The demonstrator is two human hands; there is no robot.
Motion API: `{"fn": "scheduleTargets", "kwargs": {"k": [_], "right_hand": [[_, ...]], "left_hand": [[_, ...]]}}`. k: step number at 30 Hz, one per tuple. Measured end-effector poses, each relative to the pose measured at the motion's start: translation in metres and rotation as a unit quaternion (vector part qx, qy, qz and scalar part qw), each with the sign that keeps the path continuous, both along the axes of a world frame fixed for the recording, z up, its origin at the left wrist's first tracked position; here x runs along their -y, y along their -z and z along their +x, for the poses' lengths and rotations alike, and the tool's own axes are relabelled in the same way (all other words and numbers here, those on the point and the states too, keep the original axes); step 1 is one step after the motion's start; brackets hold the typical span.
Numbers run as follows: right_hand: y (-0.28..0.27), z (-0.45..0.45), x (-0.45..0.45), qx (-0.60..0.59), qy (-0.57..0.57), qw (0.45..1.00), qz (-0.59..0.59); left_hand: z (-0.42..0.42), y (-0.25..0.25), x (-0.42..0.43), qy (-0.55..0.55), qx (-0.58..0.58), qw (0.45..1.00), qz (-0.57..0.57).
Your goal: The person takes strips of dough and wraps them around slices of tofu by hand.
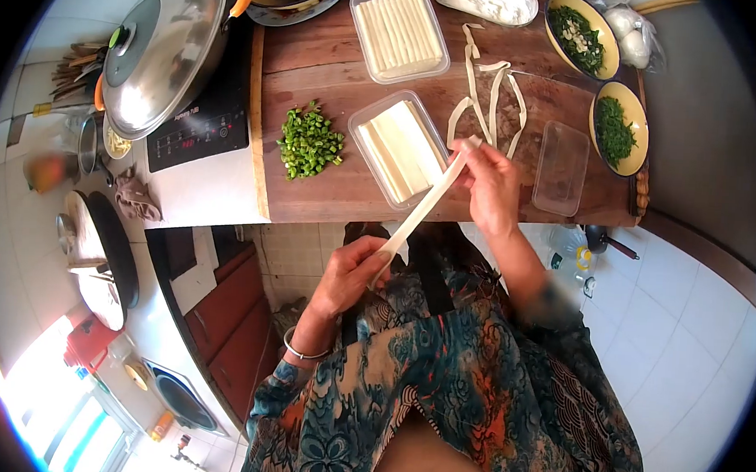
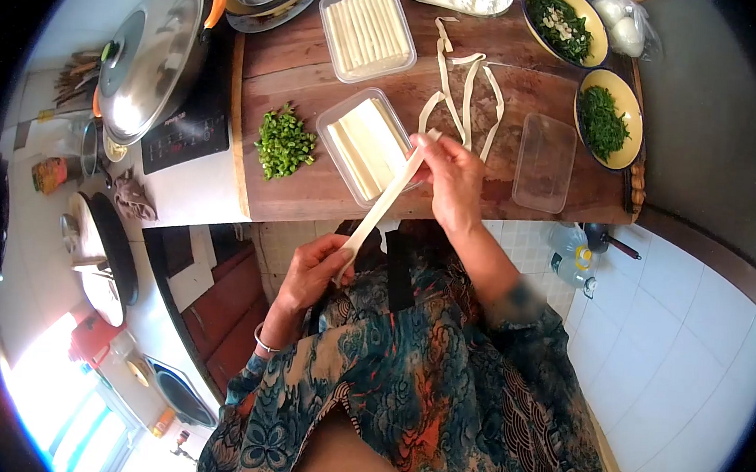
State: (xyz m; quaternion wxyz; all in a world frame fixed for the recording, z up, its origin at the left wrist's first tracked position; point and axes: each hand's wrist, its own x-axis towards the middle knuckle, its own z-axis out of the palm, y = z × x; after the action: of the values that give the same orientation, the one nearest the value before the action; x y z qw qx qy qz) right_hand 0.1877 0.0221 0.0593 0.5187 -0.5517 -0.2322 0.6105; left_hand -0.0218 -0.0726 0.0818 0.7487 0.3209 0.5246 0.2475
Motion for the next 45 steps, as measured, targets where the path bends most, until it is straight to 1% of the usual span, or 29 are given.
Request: {"fn": "scheduleTargets", "kwargs": {"k": [2,3,6,9,15,18,21,24,27,36,39,42,43,44,45], "right_hand": [[0.001,0.009,-0.011,0.033,0.013,0.999,0.014],[0.002,0.014,-0.017,0.031,0.024,0.999,0.022],[0.000,0.025,-0.033,0.045,0.039,0.996,0.070],[-0.002,0.032,-0.046,0.086,0.056,0.991,0.091],[-0.002,0.044,-0.066,0.106,0.095,0.982,0.125],[0.002,0.053,-0.070,0.115,0.078,0.982,0.127],[-0.001,0.050,-0.070,0.104,0.072,0.986,0.111],[-0.004,0.049,-0.073,0.068,0.064,0.992,0.088],[0.001,0.049,-0.078,0.051,0.090,0.990,0.092],[-0.009,0.041,-0.095,0.068,0.100,0.980,0.159],[-0.020,0.038,-0.103,0.094,0.086,0.972,0.198],[-0.021,0.036,-0.118,0.103,0.069,0.965,0.230],[-0.020,0.031,-0.120,0.157,0.036,0.963,0.215],[-0.015,0.025,-0.124,0.189,-0.016,0.972,0.138],[-0.002,0.032,-0.127,0.227,-0.115,0.965,0.066]], "left_hand": [[-0.007,-0.001,0.005,-0.002,-0.020,1.000,-0.012],[-0.011,-0.001,0.007,-0.004,-0.030,0.999,-0.017],[-0.020,-0.007,0.010,-0.006,-0.058,0.998,-0.002],[-0.030,-0.010,0.015,-0.024,-0.074,0.997,-0.010],[-0.047,-0.008,0.023,-0.028,-0.064,0.998,-0.006],[-0.049,-0.011,0.025,-0.039,-0.066,0.997,-0.002],[-0.050,-0.012,0.025,-0.042,-0.075,0.996,-0.014],[-0.052,-0.010,0.027,-0.049,-0.068,0.996,-0.013],[-0.054,-0.008,0.028,-0.052,-0.075,0.996,-0.016],[-0.065,-0.005,0.039,-0.058,-0.086,0.994,-0.025],[-0.062,-0.010,0.038,-0.064,-0.085,0.993,-0.043],[-0.051,-0.015,0.021,-0.045,-0.094,0.994,-0.018],[-0.045,-0.011,0.015,-0.053,-0.076,0.996,-0.004],[-0.039,-0.005,0.009,-0.058,-0.057,0.997,0.010],[-0.033,-0.002,0.005,-0.063,-0.038,0.997,0.025]]}}
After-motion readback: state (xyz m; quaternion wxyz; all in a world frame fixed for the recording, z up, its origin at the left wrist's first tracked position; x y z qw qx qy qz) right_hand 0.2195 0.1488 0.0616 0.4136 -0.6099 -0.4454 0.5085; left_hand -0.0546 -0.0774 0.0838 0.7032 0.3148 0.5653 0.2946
